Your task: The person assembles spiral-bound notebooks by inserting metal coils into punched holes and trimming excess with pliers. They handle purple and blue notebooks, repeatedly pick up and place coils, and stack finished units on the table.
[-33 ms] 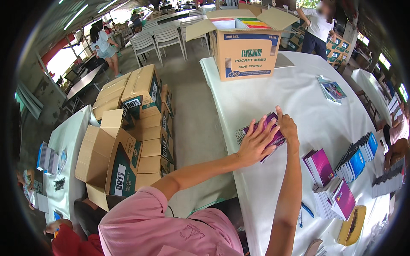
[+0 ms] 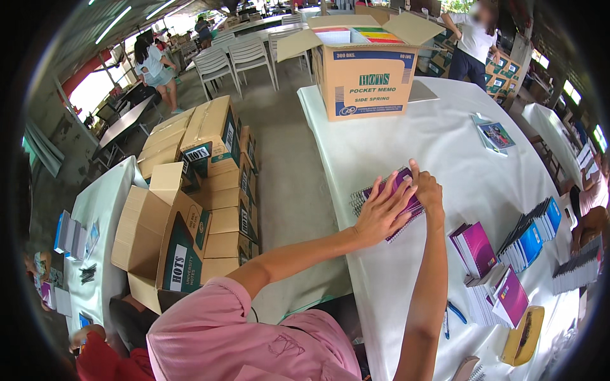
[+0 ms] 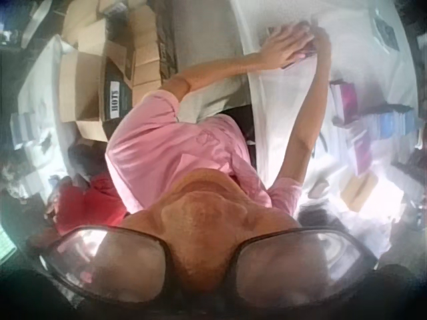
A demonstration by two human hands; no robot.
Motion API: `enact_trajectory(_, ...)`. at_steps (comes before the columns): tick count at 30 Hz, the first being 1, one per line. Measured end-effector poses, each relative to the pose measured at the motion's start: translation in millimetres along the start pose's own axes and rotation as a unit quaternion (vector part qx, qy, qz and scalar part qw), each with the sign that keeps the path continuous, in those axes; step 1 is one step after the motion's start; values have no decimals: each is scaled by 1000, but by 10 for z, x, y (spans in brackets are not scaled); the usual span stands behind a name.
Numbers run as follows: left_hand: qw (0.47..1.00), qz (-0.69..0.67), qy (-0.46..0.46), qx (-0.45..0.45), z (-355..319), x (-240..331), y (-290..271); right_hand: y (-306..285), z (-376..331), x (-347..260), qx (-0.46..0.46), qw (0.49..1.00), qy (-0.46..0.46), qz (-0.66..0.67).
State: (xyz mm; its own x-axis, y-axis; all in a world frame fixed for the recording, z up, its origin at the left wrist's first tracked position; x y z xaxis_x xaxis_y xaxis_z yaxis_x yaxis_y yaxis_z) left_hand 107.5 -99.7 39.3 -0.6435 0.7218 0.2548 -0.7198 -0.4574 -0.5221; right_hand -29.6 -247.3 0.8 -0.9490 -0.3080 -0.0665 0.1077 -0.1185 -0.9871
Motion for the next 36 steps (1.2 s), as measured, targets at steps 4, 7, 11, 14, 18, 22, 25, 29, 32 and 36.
enact_trajectory(4, 1000, -2, -25, -13, -73, -98, 149, -301, -207, -126, -60, 986, 91, 130)
enact_trajectory(7, 999, -11, -28, -16, -52, -33, -99, -511, -636, 205, 77, 979, 109, 155)
enact_trajectory(11, 996, -73, -47, 23, 120, 1, -514, -439, -1651, 799, 54, 955, 261, -134)
enact_trajectory(14, 985, -155, -65, 36, 179, 56, -566, -119, -2146, 977, 38, 958, 216, -185)
enact_trajectory(18, 949, -303, -83, -12, 23, 470, -345, -121, -2166, 872, 166, 949, 163, -212)
enact_trajectory(22, 756, -552, -313, -160, -260, 771, 181, -441, -2215, 653, 249, 949, 149, -126)
enact_trajectory(25, 478, -683, -507, -218, -373, 848, 739, -644, -2415, 332, 307, 939, 123, -96)
enact_trajectory(29, 272, -762, -534, -245, -206, 1006, 933, -705, -2735, -60, 302, 944, 103, -91)
enact_trajectory(32, 393, -724, -469, -319, -252, 1064, 933, -597, -2975, -209, 239, 959, 120, -91)
enact_trajectory(36, 696, -536, -128, -460, -139, 1129, 769, -1107, -3237, -126, 233, 944, 203, 115)
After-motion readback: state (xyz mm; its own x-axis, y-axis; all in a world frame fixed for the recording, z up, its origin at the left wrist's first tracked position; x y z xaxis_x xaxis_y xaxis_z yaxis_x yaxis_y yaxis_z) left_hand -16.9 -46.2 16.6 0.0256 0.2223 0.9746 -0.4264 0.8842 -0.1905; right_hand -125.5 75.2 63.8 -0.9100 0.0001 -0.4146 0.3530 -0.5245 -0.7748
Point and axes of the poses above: each hand's wrist, its own z-axis towards the middle knuckle, its own y-axis out of the palm, x = y × z, the point moved 5 cm from there along z, towards the middle knuckle, and after that the axes turned 7 degrees about -z, right-handed, at the moved point
